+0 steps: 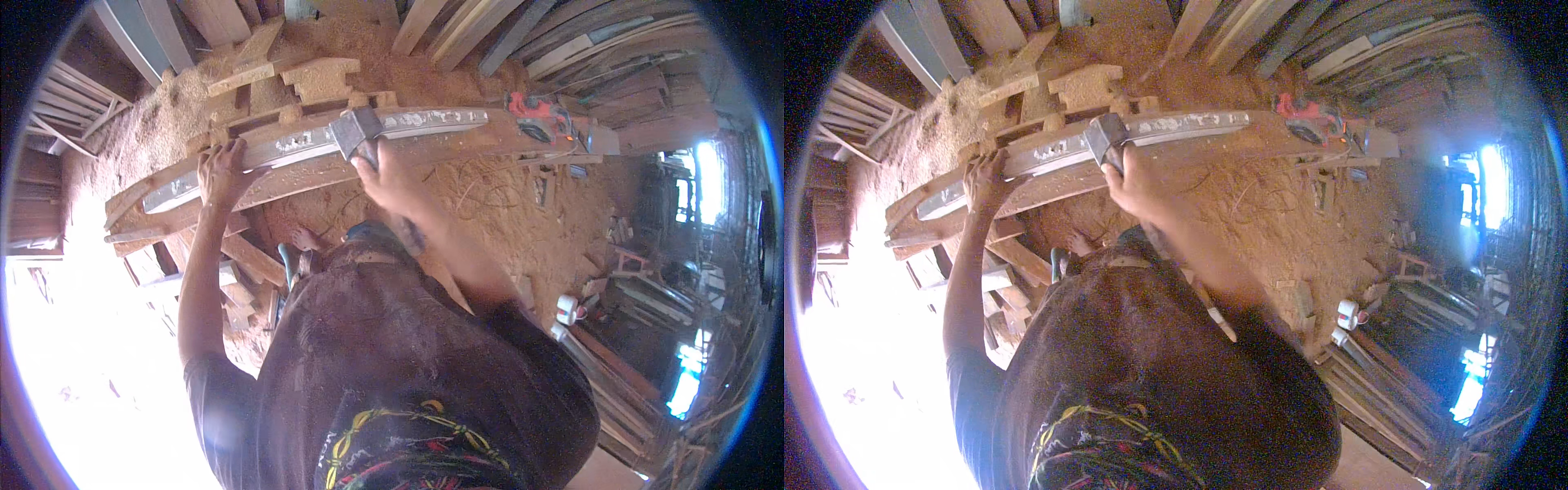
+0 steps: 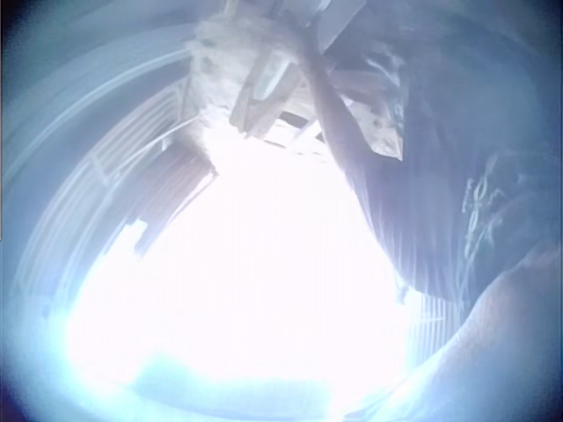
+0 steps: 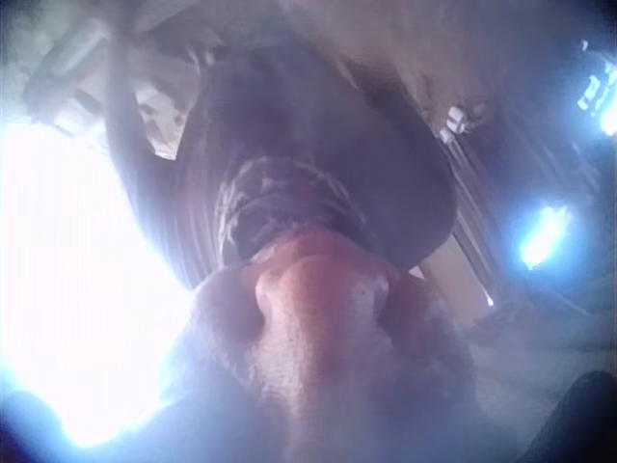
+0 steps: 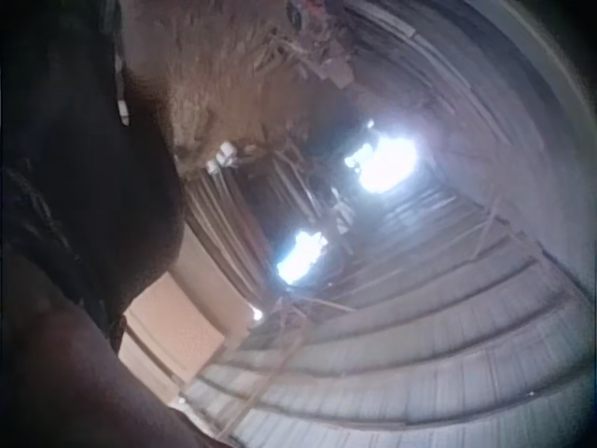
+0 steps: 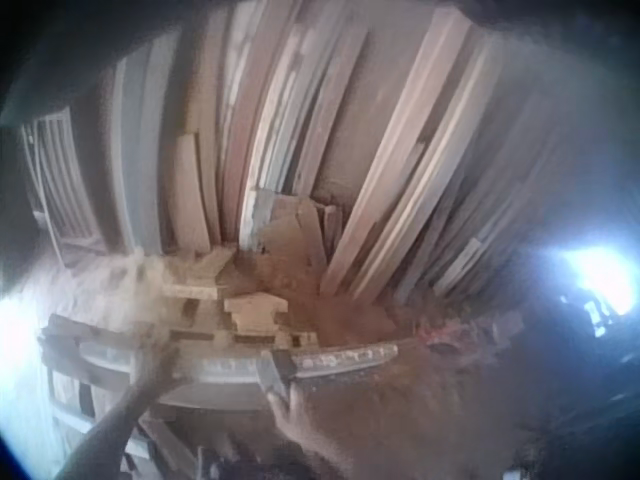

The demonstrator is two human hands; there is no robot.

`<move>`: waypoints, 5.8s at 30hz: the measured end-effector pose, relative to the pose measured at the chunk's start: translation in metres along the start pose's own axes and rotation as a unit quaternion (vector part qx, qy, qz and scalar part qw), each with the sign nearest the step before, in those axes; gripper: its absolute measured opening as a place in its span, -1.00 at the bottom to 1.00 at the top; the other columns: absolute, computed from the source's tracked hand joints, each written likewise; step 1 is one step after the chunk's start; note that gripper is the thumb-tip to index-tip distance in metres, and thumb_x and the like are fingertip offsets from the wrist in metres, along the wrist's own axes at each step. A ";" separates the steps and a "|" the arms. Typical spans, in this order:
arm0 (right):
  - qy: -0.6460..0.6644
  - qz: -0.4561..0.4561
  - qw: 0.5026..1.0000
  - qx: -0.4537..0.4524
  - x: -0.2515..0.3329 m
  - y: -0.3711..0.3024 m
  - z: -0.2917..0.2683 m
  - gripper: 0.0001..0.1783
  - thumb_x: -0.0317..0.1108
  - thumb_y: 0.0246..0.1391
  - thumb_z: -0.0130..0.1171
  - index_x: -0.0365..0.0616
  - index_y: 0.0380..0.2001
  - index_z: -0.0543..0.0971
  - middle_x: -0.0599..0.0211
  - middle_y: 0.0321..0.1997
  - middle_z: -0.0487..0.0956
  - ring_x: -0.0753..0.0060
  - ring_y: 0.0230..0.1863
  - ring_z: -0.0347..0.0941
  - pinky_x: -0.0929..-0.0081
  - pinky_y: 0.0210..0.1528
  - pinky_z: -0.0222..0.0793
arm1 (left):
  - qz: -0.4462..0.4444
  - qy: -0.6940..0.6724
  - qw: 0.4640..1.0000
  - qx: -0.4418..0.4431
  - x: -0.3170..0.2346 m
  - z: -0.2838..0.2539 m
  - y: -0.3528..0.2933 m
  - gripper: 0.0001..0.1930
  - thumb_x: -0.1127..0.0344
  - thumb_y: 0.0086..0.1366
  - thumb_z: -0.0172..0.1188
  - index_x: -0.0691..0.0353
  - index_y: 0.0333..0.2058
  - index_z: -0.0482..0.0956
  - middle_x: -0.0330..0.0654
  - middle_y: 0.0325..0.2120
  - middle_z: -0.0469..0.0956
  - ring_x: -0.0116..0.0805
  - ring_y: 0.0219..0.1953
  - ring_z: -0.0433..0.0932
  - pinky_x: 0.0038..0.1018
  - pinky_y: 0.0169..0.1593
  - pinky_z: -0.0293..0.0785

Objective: The person hammers nails into a wooden plank using a hammer, then retrieves a nail from a bucket and continues hammering. Later, the person uses a handheld electric sander to smooth the plank's surface.

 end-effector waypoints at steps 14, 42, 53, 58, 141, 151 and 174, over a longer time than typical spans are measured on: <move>0.222 0.300 0.922 0.099 -0.079 0.024 -0.085 -0.70 -0.17 0.38 0.23 -0.10 -0.11 0.38 0.47 -0.49 0.44 0.62 -0.64 0.36 0.51 -0.65 0.35 | -0.012 -0.013 1.000 -0.025 0.005 0.000 -0.006 -0.26 -0.33 0.01 0.48 0.08 0.00 0.56 -0.20 -0.08 0.66 -0.12 0.05 0.62 -0.09 0.15 0.38; 0.267 0.330 0.905 0.017 -0.095 0.015 -0.077 -0.73 -0.20 0.38 0.23 -0.11 -0.11 0.40 0.47 -0.52 0.44 0.61 -0.66 0.36 0.50 -0.66 0.36 | -0.030 -0.013 0.999 0.022 0.001 -0.006 -0.001 -0.33 -0.29 0.02 0.49 0.06 -0.07 0.56 -0.25 -0.11 0.66 -0.15 0.06 0.61 -0.13 0.17 0.36; -0.188 0.214 0.958 -0.011 -0.094 0.004 -0.098 -0.54 -0.15 0.34 0.18 -0.36 0.05 0.49 -0.14 -0.27 0.65 -0.30 -0.26 0.61 -0.14 -0.12 0.53 | -0.031 -0.007 0.999 0.006 0.001 -0.006 -0.007 -0.32 -0.27 0.02 0.49 0.05 -0.01 0.58 -0.23 -0.06 0.66 -0.13 0.05 0.62 -0.11 0.14 0.37; -0.010 0.079 0.983 0.162 0.034 -0.007 -0.006 -0.53 -0.08 0.37 0.16 -0.34 0.02 0.51 -0.30 -0.17 0.64 -0.29 -0.11 0.62 -0.08 -0.05 0.52 | -0.036 -0.013 0.998 0.041 0.000 -0.007 -0.001 -0.20 -0.31 -0.01 0.50 0.12 0.09 0.60 -0.13 0.01 0.66 -0.09 0.13 0.59 -0.14 0.21 0.40; 0.449 0.315 0.833 0.068 -0.043 0.001 -0.036 -0.75 -0.19 0.40 0.21 -0.05 -0.23 0.39 0.54 -0.50 0.37 0.66 -0.60 0.30 0.48 -0.57 0.33 | -0.038 -0.015 0.999 -0.003 -0.001 -0.007 -0.003 -0.25 -0.31 -0.03 0.51 0.07 0.02 0.62 -0.20 -0.02 0.68 -0.09 0.12 0.60 -0.12 0.23 0.38; 0.408 0.318 0.851 0.092 -0.084 -0.024 -0.036 -0.53 0.04 0.24 0.38 -0.05 -0.12 0.42 0.51 -0.49 0.44 0.65 -0.61 0.37 0.54 -0.62 0.36 | -0.006 -0.027 0.999 0.025 0.003 -0.011 0.005 -0.26 -0.37 -0.05 0.49 0.07 -0.06 0.64 -0.12 -0.08 0.69 -0.05 0.07 0.62 -0.08 0.23 0.39; 0.419 0.305 0.853 -0.057 -0.138 -0.094 -0.061 -0.71 -0.15 0.31 0.34 -0.08 -0.10 0.54 0.55 -0.50 0.44 0.69 -0.57 0.38 0.56 -0.54 0.33 | 0.026 -0.104 0.979 0.175 -0.061 0.069 0.109 0.11 -0.34 0.05 0.49 0.08 0.46 0.23 0.19 0.37 0.35 0.22 0.42 0.30 0.15 0.46 0.12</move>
Point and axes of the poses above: each hand's wrist, its own y-axis towards the middle knuckle, its own z-axis out of the palm, x = y × z, the point moved 7 cm from there along y, towards the middle knuckle
